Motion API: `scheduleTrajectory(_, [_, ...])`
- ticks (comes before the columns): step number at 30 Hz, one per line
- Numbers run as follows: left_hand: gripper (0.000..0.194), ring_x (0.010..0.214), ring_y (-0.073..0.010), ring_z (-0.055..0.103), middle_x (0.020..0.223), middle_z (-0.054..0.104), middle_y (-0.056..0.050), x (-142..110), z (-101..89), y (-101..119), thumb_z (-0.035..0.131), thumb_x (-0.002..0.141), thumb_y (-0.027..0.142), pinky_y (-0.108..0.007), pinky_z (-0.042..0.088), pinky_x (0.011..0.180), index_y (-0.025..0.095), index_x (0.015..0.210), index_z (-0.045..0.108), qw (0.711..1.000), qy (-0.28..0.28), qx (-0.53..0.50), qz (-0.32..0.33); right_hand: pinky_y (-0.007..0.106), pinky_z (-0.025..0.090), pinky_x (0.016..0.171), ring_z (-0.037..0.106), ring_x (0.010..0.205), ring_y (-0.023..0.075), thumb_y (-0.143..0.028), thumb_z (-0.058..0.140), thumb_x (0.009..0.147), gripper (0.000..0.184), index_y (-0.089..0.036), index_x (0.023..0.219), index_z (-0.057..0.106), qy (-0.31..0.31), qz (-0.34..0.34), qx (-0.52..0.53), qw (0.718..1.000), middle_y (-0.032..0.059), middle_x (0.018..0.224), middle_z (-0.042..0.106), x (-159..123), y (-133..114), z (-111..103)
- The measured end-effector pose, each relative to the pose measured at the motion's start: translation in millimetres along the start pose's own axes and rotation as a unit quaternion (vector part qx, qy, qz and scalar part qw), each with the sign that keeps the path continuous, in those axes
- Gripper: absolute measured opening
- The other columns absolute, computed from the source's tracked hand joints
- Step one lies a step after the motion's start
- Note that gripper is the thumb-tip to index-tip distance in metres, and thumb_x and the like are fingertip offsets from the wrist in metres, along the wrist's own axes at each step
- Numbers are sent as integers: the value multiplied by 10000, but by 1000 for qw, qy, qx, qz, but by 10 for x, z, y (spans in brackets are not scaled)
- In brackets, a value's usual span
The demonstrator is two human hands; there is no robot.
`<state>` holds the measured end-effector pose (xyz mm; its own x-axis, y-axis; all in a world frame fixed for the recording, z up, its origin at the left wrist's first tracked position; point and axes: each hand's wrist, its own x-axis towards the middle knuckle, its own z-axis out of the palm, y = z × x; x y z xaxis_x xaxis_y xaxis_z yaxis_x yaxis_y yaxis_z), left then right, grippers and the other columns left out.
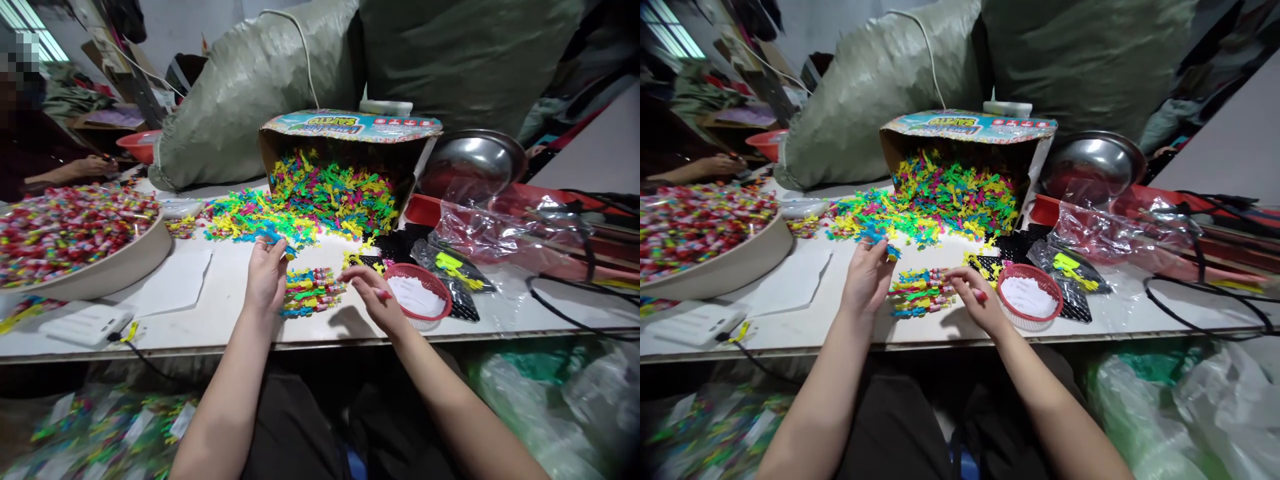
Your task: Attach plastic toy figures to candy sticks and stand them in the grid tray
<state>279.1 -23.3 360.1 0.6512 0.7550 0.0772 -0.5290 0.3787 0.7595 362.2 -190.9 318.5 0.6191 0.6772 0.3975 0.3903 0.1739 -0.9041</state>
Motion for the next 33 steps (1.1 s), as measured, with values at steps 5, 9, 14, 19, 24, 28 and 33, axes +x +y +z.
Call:
scheduleTrajectory(5, [299,687,-50,538,729,551,62,-113,115,-54,737,566,164,-179,419,688,199,749,503,998,-46,-29,-25,290,373,578,490,570,138,-454,528,799,279,-196,697,564,-59,70,181,979,1,605,523,-333,15,-58])
scheduleTrajectory(9, [297,704,-52,544,733,562,58,-205,196,-125,750,562,175,-190,430,717,186,746,517,996,-67,-31,-41,241,283,491,371,474,102,-453,639,688,294,-212,713,473,3,150,218,964,-61,524,414,-496,113,-106])
scheduleTrajectory(14, [285,683,-47,536,744,564,57,-268,211,-167,745,583,199,-176,426,658,184,774,534,995,-83,0,-53,238,307,507,314,430,85,-426,602,650,321,-239,778,375,4,203,267,942,-101,517,384,-419,-66,-149])
scheduleTrajectory(19, [266,708,-60,552,832,575,38,-251,177,-164,712,640,249,-202,454,676,192,825,529,994,-103,26,-24,213,264,442,366,457,83,-501,534,759,313,-215,706,420,-19,142,150,978,-57,559,453,52,-431,-184])
scheduleTrajectory(24, [262,723,-74,554,847,571,20,-235,168,-172,681,673,274,-213,462,682,187,840,498,994,-98,42,1,223,346,499,426,528,91,-432,624,724,266,-188,741,519,5,72,89,993,-43,594,465,312,-401,-52])
scheduleTrajectory(28, [292,717,-48,519,791,535,49,-244,175,-188,701,635,191,-161,418,672,193,825,478,994,-92,54,8,198,344,472,420,478,70,-422,591,758,290,-242,909,421,-1,120,219,968,-87,612,457,190,-135,79])
scheduleTrajectory(33, [348,730,-58,508,782,530,46,-260,210,-219,702,599,139,-171,401,695,208,834,455,993,-103,63,14,177,259,397,407,446,57,-411,639,721,267,-199,819,508,-23,155,229,961,-59,593,498,80,-95,65])
